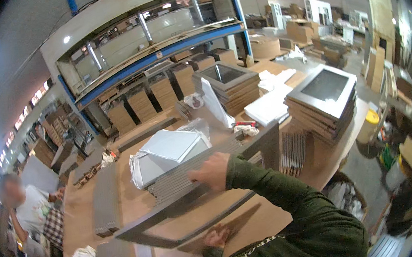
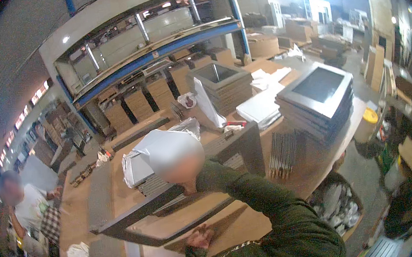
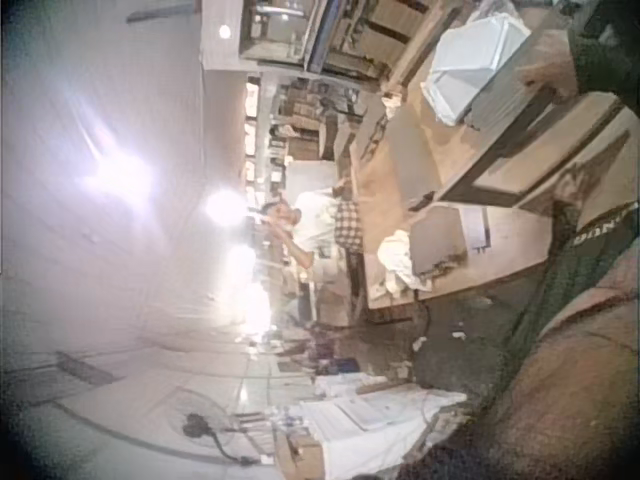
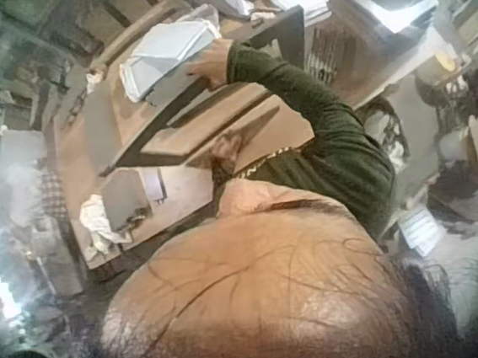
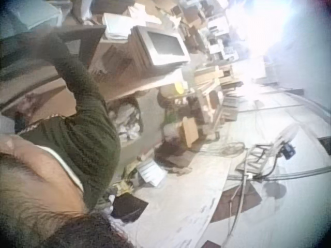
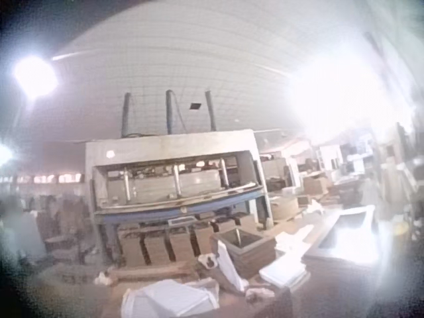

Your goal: The person assembles rectangular wooden frames by picking up long and short grooved slats, fitting them together by hand, and stacking the completed frames on a pile.

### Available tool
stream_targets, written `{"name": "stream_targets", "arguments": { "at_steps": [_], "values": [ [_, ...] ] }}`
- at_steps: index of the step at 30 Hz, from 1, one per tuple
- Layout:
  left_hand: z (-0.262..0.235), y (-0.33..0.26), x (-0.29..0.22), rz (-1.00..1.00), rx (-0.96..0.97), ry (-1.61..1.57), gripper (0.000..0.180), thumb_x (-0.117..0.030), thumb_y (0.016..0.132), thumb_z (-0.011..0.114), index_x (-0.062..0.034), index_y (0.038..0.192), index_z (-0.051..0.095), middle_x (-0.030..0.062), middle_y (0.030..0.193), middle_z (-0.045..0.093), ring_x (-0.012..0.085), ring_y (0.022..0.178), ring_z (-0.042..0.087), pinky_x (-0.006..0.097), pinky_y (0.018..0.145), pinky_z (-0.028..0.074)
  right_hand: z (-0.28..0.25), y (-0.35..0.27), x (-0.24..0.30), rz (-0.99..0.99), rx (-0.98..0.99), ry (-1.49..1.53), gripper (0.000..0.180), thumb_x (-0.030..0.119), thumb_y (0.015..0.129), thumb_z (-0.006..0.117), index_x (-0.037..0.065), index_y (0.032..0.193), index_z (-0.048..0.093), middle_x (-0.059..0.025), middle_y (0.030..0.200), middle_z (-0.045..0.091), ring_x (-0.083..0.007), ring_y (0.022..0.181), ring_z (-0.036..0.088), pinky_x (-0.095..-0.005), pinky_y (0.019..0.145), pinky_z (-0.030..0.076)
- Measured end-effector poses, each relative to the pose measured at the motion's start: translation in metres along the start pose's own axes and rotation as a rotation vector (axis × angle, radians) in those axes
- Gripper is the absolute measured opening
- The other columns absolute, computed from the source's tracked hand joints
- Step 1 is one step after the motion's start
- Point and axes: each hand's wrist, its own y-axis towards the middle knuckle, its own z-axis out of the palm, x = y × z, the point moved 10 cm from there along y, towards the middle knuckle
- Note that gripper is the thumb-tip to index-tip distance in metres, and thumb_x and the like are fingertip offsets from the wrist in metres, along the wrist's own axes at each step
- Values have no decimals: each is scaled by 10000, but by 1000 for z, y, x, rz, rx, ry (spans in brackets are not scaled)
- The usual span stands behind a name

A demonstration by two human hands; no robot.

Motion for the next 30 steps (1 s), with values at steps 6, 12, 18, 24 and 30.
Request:
{"name": "stream_targets", "arguments": {
  "at_steps": [6, 12, 18, 24, 30],
  "values": [
    [101, -88, -189, 1114, -284, 552, 355, -266, 795, 513, -80, 1091, 450, 142, 955, 494, 276, 828, 470, 375, 726, 385, -63, -54, -34, 68, -495, 381, 493, 287, 609, 724, 133, 974, 432, -93, 719, 558, -297, 636, 568, -379, 563, 451],
    [308, -187, -291, 1644, -324, 1345, 499, -234, 779, 602, 21, 1146, 382, 98, 750, 523, 151, 563, 489, 276, 482, 404, 11, -79, -57, 326, -970, 869, 665, 276, 691, 683, 6, 1161, 298, -171, 851, 493, -310, 779, 524, -359, 683, 426],
    [435, -124, -266, 1176, -339, 1902, 597, -209, 737, 650, -1, 1206, 345, 101, 760, 541, 138, 577, 494, 267, 510, 426, 126, -77, -29, 446, -1160, 1207, 879, 448, 696, 626, -81, 1242, 185, -260, 1039, 486, -323, 969, 515, -386, 813, 418],
    [344, 70, -100, 199, -301, 2982, 499, -268, 690, 637, -148, 1125, 425, 147, 765, 606, 316, 675, 597, 403, 592, 481, 291, -113, 21, 405, 402, 700, 550, 462, 597, 677, 97, 990, 557, -114, 931, 592, -284, 882, 564, -385, 720, 464],
    [318, 72, -132, 309, -224, 2767, 590, -320, 651, 677, -107, 1132, 411, 162, 872, 592, 354, 747, 575, 429, 611, 460, 193, -164, -60, 748, -633, 974, 339, 182, 659, 649, 59, 962, 560, -134, 834, 576, -267, 766, 559, -342, 691, 459]
  ]
}}
